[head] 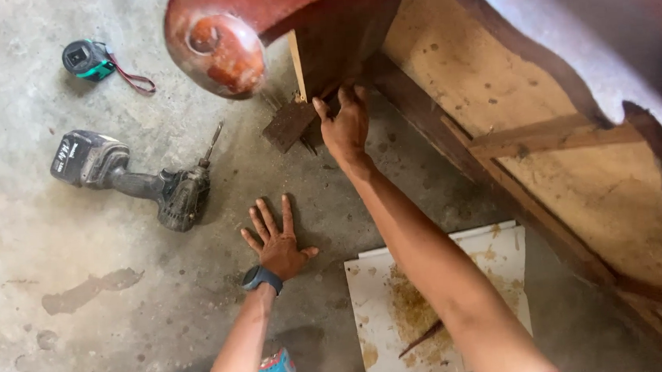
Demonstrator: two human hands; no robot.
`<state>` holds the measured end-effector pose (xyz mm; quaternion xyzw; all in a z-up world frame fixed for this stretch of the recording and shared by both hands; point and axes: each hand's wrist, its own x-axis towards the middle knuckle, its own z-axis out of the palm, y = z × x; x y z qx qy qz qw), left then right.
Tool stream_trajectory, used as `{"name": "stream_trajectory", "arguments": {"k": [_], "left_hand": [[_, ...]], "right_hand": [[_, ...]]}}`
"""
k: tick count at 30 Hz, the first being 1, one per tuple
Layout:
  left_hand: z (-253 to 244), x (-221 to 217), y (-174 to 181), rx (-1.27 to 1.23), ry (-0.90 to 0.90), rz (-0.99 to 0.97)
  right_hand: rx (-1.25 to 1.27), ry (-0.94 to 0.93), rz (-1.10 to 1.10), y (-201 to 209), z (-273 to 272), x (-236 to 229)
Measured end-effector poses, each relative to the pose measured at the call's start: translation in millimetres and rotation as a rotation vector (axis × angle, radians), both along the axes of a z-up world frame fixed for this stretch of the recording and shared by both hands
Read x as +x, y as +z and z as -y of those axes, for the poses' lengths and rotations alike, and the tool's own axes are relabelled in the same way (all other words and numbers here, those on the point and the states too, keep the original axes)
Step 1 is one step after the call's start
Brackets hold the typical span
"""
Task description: Repairing the wooden frame of a piece of furniture by gluing and nailing reinforcement blocks.
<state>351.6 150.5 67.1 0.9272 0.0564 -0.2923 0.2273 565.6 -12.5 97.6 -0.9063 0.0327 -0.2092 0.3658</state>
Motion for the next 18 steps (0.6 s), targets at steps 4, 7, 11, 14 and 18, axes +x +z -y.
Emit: {"name": "stream_trajectory", "arguments": {"k": [4, 7, 11, 14, 18], "left_hand": [[-1.4, -3.2, -2.5, 0.005, 0.007, 0.019], [-2.0, -5.0, -1.3, -0.005, 0.007, 0.065], [-1.6, -9.0, -10.2, -0.001, 0.013, 0.093], [-1.0, -7.9, -9.6, -0.002, 0.015, 0.112], [-1.5, -7.6, -9.3, -0.002, 0.009, 0.094]], "right_hand": [[0.1, 0.094, -0.053, 7.0, 8.7, -10.1], [0.423, 0.195, -0.334, 24.2, 22.7, -27.1], [0.604, 0.227, -0.269, 12.9, 17.3, -38.9], [0.7, 0.261, -0.267, 9.0, 6.5, -38.1], [0.667, 0.306, -0.426, 20.6, 5.6, -43.5]]}}
